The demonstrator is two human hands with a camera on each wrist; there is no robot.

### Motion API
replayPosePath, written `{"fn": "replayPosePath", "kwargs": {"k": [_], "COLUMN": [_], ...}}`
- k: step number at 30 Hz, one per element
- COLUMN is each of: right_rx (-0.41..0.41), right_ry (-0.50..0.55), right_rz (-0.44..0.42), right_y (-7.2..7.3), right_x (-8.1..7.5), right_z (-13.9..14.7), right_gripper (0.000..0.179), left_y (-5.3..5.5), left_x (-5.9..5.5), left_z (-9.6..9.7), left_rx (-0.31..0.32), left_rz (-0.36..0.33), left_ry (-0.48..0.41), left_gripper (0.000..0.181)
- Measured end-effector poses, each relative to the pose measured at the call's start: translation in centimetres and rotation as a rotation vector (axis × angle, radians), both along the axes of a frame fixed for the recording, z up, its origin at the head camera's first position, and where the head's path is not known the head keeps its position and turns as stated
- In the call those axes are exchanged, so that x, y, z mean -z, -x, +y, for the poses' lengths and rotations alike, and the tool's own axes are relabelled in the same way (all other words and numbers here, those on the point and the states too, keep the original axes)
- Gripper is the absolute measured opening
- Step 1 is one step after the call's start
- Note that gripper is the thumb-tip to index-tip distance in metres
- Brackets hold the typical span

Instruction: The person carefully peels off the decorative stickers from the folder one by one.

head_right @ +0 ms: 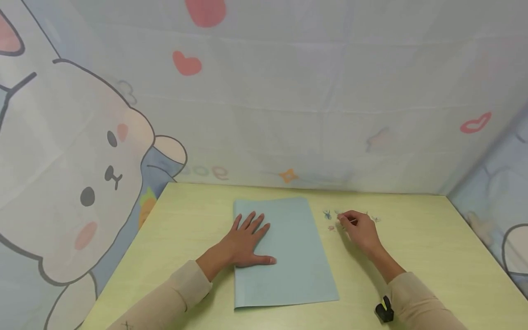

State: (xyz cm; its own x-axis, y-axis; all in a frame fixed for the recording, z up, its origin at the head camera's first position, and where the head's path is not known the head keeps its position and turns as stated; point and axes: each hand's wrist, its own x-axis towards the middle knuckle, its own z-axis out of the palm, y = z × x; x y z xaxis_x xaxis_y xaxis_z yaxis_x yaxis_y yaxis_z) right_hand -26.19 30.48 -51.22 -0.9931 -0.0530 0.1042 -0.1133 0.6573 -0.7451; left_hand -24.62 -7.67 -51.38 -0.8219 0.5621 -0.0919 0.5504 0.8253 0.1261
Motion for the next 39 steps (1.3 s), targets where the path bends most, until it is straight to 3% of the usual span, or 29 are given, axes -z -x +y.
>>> {"fn": "replayPosePath", "kwargs": {"k": [13,18,24,31,36,39], "right_rx": [-0.231,-0.288,-0.333,-0.342,-0.382,-0.411], "right_ry": [-0.047,-0.066,-0.129,-0.209,-0.215,-0.219], "right_rz": [0.076,0.078,0.11,0.105,0.05,0.0], "right_y": [-2.0,-2.8,-3.8,-4.9,-5.8,-6.5], "right_x": [-1.9,-2.2,-2.2,-2.9,-3.7,-4.1], "right_z": [-7.0,-8.3,-9.4,-10.5,-11.4,-12.0], "right_gripper": [0.026,0.027,0.031,0.032,0.038,0.044], "left_y": [0.0,0.2,0.6,0.7,0.7,0.7], "left_x": [-0.4,-0.2,-0.5,-1.3,-1.5,-1.3], "left_z": [0.0,0.0,0.2,-0.6,-2.0,-2.6], "left_rx": [0.0,-0.011,-0.039,-0.164,-0.356,-0.461], "left_rz": [0.018,0.018,0.077,0.145,0.144,0.102], "left_ry": [-0.036,-0.055,-0.078,-0.121,-0.176,-0.246], "left_gripper": [0.103,0.1,0.088,0.077,0.077,0.075]}}
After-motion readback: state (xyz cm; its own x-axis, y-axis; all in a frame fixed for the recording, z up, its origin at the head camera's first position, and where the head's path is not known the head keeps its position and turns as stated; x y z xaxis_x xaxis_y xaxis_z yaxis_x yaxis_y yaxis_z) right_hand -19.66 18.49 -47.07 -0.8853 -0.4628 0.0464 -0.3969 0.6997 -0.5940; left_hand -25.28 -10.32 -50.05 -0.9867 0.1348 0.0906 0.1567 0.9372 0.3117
